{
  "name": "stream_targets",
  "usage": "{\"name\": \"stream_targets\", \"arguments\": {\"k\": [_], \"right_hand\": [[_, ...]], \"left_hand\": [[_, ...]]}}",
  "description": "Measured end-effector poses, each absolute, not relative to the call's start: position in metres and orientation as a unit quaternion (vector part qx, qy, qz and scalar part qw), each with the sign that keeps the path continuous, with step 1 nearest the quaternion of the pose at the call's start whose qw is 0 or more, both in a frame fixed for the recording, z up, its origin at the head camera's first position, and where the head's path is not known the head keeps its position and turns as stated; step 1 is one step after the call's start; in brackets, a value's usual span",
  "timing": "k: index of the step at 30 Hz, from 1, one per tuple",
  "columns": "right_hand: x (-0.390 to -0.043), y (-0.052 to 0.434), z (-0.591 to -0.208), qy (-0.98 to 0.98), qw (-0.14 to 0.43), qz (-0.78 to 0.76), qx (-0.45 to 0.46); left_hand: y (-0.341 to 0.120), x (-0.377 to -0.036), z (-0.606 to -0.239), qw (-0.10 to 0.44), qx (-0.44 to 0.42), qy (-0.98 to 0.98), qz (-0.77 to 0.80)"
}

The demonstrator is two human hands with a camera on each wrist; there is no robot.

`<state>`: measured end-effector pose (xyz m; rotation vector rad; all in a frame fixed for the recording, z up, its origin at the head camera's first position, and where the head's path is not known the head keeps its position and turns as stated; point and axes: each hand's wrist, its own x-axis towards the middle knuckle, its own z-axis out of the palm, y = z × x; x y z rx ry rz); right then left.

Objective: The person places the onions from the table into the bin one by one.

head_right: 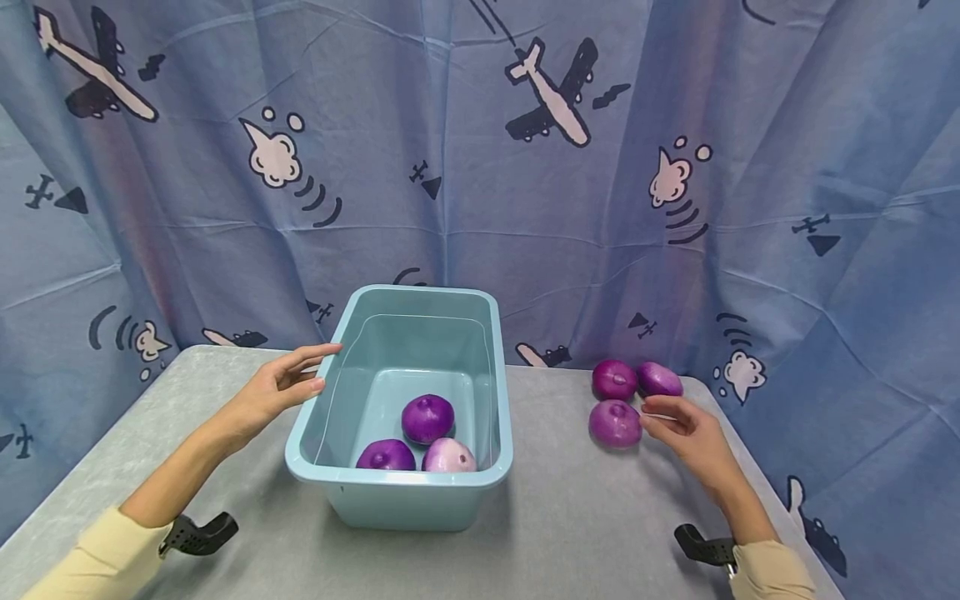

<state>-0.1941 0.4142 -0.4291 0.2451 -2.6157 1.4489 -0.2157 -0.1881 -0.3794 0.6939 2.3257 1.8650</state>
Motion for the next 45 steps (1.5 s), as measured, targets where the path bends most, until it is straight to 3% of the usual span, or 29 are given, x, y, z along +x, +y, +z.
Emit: {"name": "stream_targets", "arguments": {"k": [6,21,45], "right_hand": [[-0.194,0.417,-0.438,-0.872,0.076,0.479,0.065],[-0.206,0.399,-0.448,-0.877,0.009,0.477,0.060],[-0.213,0.391,-0.454,-0.891,0.029,0.452,0.021]], "left_hand": [[-0.188,-0.215,-0.379,0.039,0.224,0.761,0.608],[-0.189,-0.215,-0.380,0.037,0.221,0.762,0.608],[-0.187,-0.216,-0.379,0.043,0.223,0.757,0.613]]}}
